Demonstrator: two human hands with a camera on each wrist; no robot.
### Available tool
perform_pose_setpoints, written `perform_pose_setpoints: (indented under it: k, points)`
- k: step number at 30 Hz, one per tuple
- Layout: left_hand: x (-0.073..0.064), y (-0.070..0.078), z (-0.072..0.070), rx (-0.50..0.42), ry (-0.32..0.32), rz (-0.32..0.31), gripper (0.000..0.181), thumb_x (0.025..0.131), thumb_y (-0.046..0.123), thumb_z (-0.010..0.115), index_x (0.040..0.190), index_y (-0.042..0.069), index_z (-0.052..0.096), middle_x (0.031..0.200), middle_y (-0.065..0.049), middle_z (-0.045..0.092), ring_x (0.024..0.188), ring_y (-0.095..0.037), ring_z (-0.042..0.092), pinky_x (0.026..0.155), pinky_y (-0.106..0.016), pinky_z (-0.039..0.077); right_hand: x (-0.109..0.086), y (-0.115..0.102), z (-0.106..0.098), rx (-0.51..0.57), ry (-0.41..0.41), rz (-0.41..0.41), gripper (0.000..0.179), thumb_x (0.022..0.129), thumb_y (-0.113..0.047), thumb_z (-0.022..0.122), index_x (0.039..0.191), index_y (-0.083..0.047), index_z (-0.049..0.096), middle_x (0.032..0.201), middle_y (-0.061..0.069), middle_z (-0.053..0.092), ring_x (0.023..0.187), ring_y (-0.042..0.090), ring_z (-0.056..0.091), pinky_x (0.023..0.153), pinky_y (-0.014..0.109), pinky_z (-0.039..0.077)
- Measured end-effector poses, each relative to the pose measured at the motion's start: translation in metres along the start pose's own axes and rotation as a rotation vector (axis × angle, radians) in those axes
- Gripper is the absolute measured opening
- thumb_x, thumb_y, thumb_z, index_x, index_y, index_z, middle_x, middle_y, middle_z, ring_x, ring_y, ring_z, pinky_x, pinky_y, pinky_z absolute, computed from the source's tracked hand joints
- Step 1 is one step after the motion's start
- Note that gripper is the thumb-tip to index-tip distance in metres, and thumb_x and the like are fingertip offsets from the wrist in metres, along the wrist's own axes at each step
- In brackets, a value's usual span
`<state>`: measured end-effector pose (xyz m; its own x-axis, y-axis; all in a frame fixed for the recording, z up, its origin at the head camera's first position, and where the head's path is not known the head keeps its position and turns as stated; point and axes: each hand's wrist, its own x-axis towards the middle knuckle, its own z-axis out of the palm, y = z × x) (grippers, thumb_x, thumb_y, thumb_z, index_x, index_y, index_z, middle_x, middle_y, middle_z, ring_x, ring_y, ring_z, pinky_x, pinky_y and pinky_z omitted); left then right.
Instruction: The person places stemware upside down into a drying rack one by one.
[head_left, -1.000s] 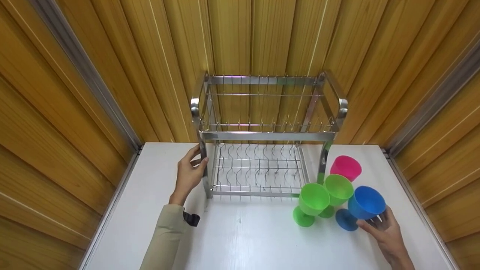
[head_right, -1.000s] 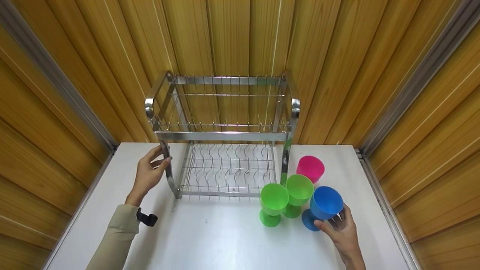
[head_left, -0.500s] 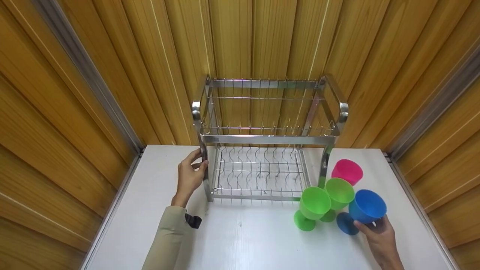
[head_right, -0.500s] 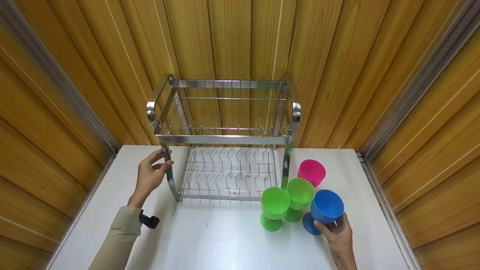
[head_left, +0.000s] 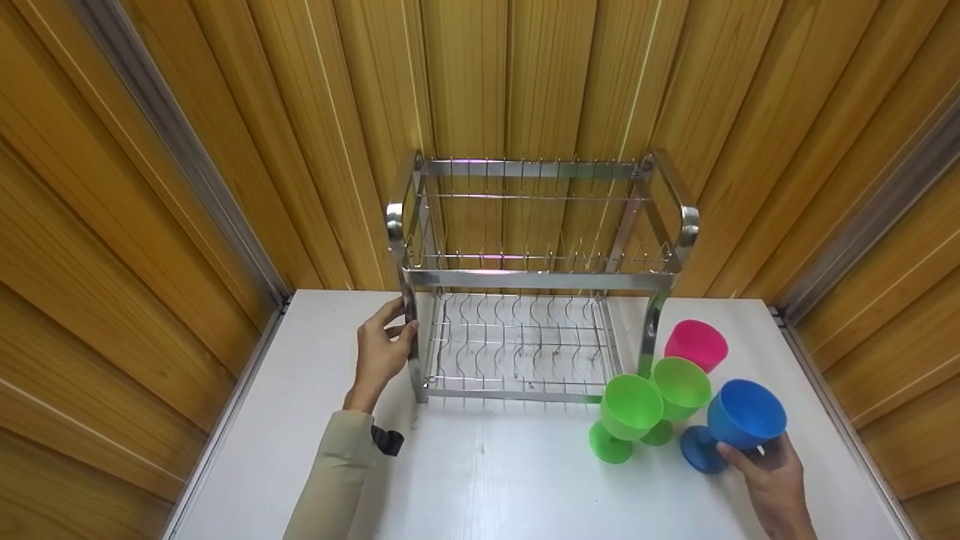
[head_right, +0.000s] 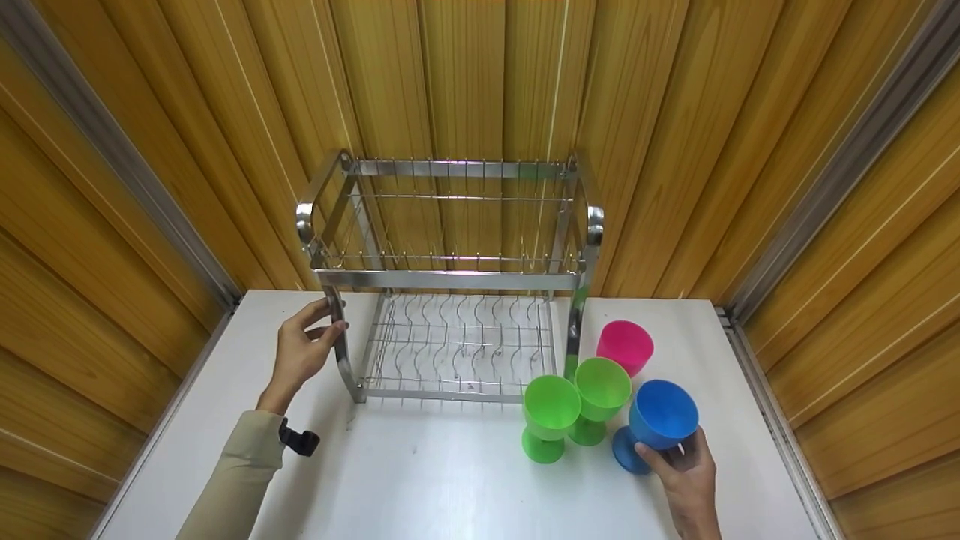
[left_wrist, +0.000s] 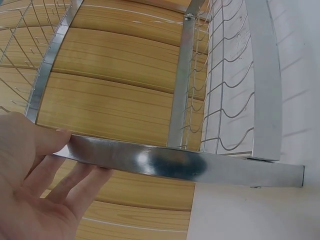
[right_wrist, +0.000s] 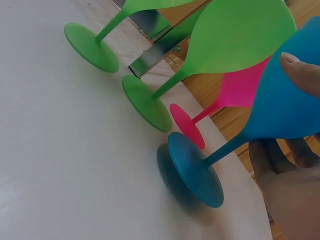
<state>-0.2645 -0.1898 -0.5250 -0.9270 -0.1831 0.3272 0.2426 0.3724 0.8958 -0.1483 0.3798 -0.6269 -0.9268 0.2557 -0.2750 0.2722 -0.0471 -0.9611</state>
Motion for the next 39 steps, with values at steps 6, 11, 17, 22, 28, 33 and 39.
perform_pose_setpoints:
  k: [6,11,17,22,28,33,39]
  points:
    - [0.0,0.001,-0.001,0.001,0.001,-0.003,0.045,0.096,-0.006,0.072,0.14,-0.001,0.066,0.135,-0.024,0.071,0.105,-0.043,0.078,0.084,-0.034,0.068,-0.006,-0.011,-0.003,0.016,0.01,-0.036,0.11,0.098,-0.008,0.078,0.171,-0.04,0.003,0.181,-0.002,0.003,0.168,0.031,-0.001,0.134,0.047,0.015]
    - [0.0,0.003,0.0,0.024,0.004,-0.005,0.044,0.097,-0.005,0.072,0.14,0.001,0.067,0.133,-0.023,0.072,0.104,-0.042,0.078,0.085,-0.037,0.068,-0.015,-0.021,-0.008,0.036,0.007,-0.141,0.102,0.097,0.002,0.075,0.171,-0.035,0.014,0.167,-0.008,0.028,0.165,0.025,0.014,0.133,0.044,0.02]
    - [0.0,0.005,0.0,0.044,0.012,-0.024,0.044,0.097,-0.005,0.073,0.14,0.003,0.067,0.132,-0.022,0.073,0.104,-0.041,0.078,0.086,-0.043,0.068,-0.023,-0.035,-0.007,0.05,-0.008,-0.238,0.097,0.096,0.007,0.072,0.169,-0.032,0.023,0.158,-0.015,0.036,0.156,0.023,0.026,0.133,0.046,0.02]
    - [-0.001,0.005,0.0,0.058,0.018,-0.019,0.042,0.096,-0.004,0.074,0.137,0.003,0.069,0.128,-0.022,0.075,0.103,-0.041,0.079,0.087,-0.045,0.068,-0.028,-0.048,-0.002,0.05,-0.009,-0.288,0.097,0.095,0.01,0.072,0.169,-0.03,0.024,0.161,-0.011,0.036,0.155,0.022,0.03,0.135,0.048,0.016]
    - [-0.001,0.004,0.001,0.06,0.017,-0.029,0.042,0.095,-0.004,0.075,0.135,0.005,0.07,0.126,-0.021,0.076,0.102,-0.041,0.079,0.084,-0.045,0.069,-0.036,-0.068,0.005,0.068,-0.052,-0.386,0.093,0.093,0.017,0.069,0.168,-0.022,0.029,0.158,-0.005,0.042,0.145,0.016,0.04,0.128,0.028,0.036]
    - [0.0,0.004,0.0,0.064,0.0,-0.042,0.04,0.097,-0.003,0.073,0.136,0.004,0.068,0.125,-0.022,0.076,0.102,-0.041,0.079,0.084,-0.046,0.069,-0.041,-0.086,0.01,0.077,-0.093,-0.464,0.091,0.088,0.025,0.066,0.166,-0.01,0.034,0.153,0.001,0.051,0.139,0.015,0.048,0.103,0.01,0.049]
    - [-0.001,0.004,-0.002,0.073,-0.007,-0.032,0.04,0.097,-0.003,0.073,0.136,0.004,0.067,0.125,-0.022,0.076,0.103,-0.042,0.079,0.085,-0.047,0.068,-0.043,-0.11,0.014,0.021,-0.12,-0.493,0.093,0.086,0.023,0.07,0.165,-0.011,0.036,0.155,0.005,0.05,0.14,0.016,0.048,0.105,0.011,0.049]
